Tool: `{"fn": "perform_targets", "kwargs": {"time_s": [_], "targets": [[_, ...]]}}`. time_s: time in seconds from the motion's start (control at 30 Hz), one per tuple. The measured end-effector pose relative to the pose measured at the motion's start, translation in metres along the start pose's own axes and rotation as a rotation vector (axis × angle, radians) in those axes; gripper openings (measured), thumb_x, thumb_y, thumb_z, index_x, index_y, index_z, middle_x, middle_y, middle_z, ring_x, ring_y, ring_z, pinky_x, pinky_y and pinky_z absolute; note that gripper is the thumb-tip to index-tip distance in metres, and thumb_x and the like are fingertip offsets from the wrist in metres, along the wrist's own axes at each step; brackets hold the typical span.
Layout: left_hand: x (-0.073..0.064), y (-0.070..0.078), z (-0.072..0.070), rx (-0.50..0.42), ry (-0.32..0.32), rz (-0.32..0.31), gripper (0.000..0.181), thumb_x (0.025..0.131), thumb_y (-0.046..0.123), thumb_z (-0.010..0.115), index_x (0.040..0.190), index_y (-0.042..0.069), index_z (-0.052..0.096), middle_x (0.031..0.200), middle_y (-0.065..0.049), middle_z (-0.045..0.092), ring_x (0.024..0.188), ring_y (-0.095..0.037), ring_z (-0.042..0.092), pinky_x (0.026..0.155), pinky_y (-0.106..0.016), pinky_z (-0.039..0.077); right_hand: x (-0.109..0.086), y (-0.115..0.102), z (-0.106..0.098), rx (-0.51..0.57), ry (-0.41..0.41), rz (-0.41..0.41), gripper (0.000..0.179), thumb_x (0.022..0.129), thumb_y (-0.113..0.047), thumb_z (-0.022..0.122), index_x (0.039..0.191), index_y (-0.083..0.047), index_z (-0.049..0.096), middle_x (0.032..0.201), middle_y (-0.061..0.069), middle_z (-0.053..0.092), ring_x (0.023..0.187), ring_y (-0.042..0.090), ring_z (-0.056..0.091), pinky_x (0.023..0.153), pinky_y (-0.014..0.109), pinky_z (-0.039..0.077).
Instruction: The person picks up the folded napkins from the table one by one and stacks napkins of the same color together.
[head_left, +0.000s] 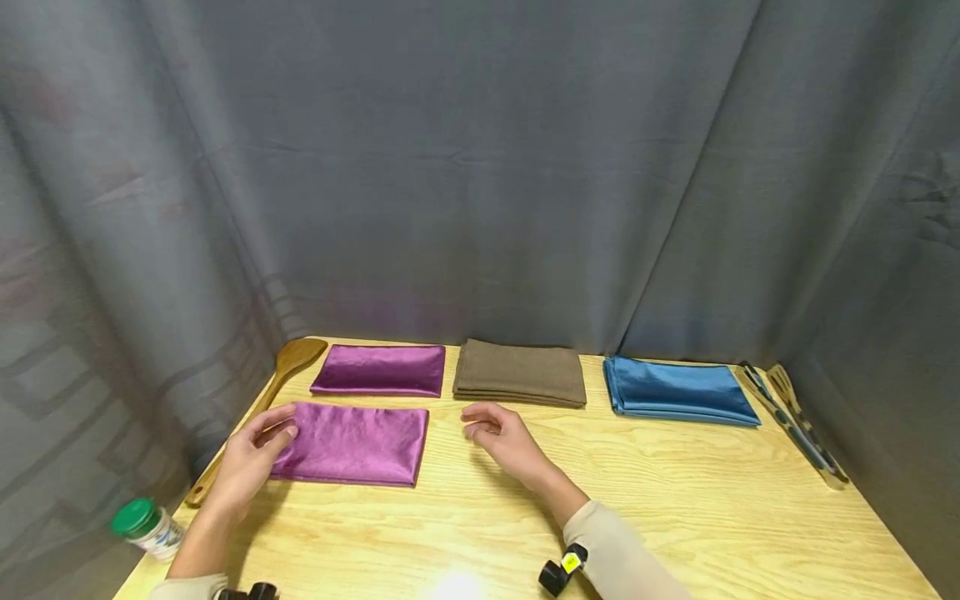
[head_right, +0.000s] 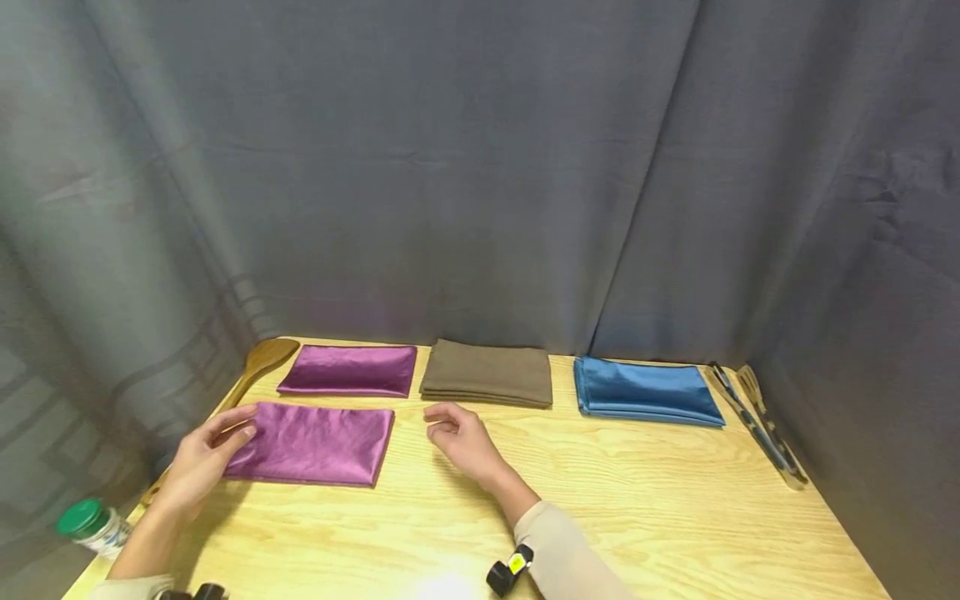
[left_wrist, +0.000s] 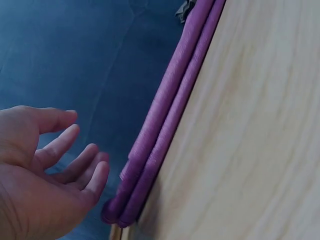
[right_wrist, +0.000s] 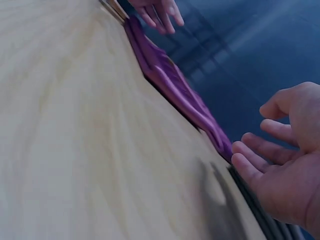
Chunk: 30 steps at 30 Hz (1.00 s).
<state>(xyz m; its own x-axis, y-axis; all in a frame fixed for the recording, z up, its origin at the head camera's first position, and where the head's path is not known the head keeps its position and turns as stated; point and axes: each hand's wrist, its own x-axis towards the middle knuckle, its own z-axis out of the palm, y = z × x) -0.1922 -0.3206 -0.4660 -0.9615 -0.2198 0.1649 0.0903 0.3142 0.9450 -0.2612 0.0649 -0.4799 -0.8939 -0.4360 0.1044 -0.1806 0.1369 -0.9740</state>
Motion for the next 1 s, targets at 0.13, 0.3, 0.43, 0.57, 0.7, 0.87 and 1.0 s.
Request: {"fn": "perform_targets", "kwargs": {"time_s": [0.13, 0.3, 0.43, 0.57, 0.7, 0.87, 1.0], "targets": [[0.005, -0.005, 0.002, 0.021, 0.044, -0.004, 0.043, 0.103, 0.012, 0.061, 0.14, -0.009, 0.054, 0.104, 0.035, 0.063, 0.098, 0.015, 0.06, 0.083, -0.007, 0.051, 0.006, 0.002, 0.018, 0.019, -0.024, 0.002, 0.037, 0.101, -0.002, 0.055, 0.137, 0.008, 0.056, 0.133, 0.028, 0.063, 0.122, 0.04, 0.064, 0.099, 0.03, 0.056], [0.007, -0.01, 0.003, 0.081, 0.1, -0.081, 0.043, 0.103, 0.011, 0.06, 0.141, -0.007, 0.054, 0.106, 0.031, 0.061, 0.101, 0.014, 0.055, 0.083, -0.005, 0.047, 0.012, 0.004, 0.037, 0.044, -0.038, 0.016, 0.038, 0.099, -0.002, 0.057, 0.136, 0.008, 0.057, 0.129, 0.028, 0.065, 0.12, 0.039, 0.065, 0.098, 0.03, 0.057], [0.004, -0.013, 0.002, 0.123, 0.125, -0.147, 0.042, 0.102, 0.009, 0.061, 0.141, -0.004, 0.056, 0.107, 0.022, 0.06, 0.1, 0.011, 0.051, 0.081, -0.005, 0.045, 0.016, 0.004, 0.05, 0.068, -0.041, 0.022, 0.04, 0.095, 0.001, 0.057, 0.134, 0.007, 0.058, 0.127, 0.028, 0.066, 0.116, 0.038, 0.067, 0.093, 0.033, 0.059], [0.003, -0.013, 0.003, 0.126, 0.104, -0.179, 0.043, 0.102, 0.006, 0.059, 0.143, -0.005, 0.053, 0.123, 0.0, 0.065, 0.097, 0.014, 0.05, 0.081, -0.005, 0.047, 0.016, 0.002, 0.059, 0.081, -0.027, 0.02, 0.042, 0.09, 0.005, 0.057, 0.132, 0.008, 0.06, 0.126, 0.029, 0.067, 0.114, 0.041, 0.068, 0.09, 0.038, 0.06], [0.003, -0.012, 0.002, 0.109, 0.074, -0.227, 0.047, 0.104, 0.006, 0.054, 0.149, -0.006, 0.044, 0.15, -0.025, 0.047, 0.113, 0.002, 0.054, 0.081, 0.0, 0.043, 0.015, 0.003, 0.061, 0.085, -0.011, 0.02, 0.042, 0.088, 0.006, 0.057, 0.13, 0.009, 0.06, 0.125, 0.03, 0.067, 0.113, 0.042, 0.068, 0.089, 0.041, 0.06], [0.002, -0.013, 0.0, 0.128, 0.043, -0.232, 0.049, 0.104, 0.007, 0.054, 0.151, -0.006, 0.042, 0.152, -0.032, 0.044, 0.124, -0.017, 0.055, 0.08, -0.002, 0.043, 0.014, 0.004, 0.061, 0.077, 0.018, 0.032, 0.04, 0.087, 0.005, 0.059, 0.127, 0.008, 0.063, 0.122, 0.028, 0.068, 0.112, 0.04, 0.069, 0.089, 0.035, 0.06], [0.0, -0.014, -0.001, 0.119, 0.011, -0.23, 0.048, 0.104, 0.007, 0.056, 0.149, -0.004, 0.043, 0.139, -0.029, 0.055, 0.095, 0.004, 0.059, 0.078, -0.012, 0.052, 0.015, 0.005, 0.061, 0.075, 0.044, 0.051, 0.036, 0.089, 0.004, 0.061, 0.124, 0.009, 0.065, 0.119, 0.027, 0.07, 0.109, 0.037, 0.07, 0.088, 0.029, 0.06]]}}
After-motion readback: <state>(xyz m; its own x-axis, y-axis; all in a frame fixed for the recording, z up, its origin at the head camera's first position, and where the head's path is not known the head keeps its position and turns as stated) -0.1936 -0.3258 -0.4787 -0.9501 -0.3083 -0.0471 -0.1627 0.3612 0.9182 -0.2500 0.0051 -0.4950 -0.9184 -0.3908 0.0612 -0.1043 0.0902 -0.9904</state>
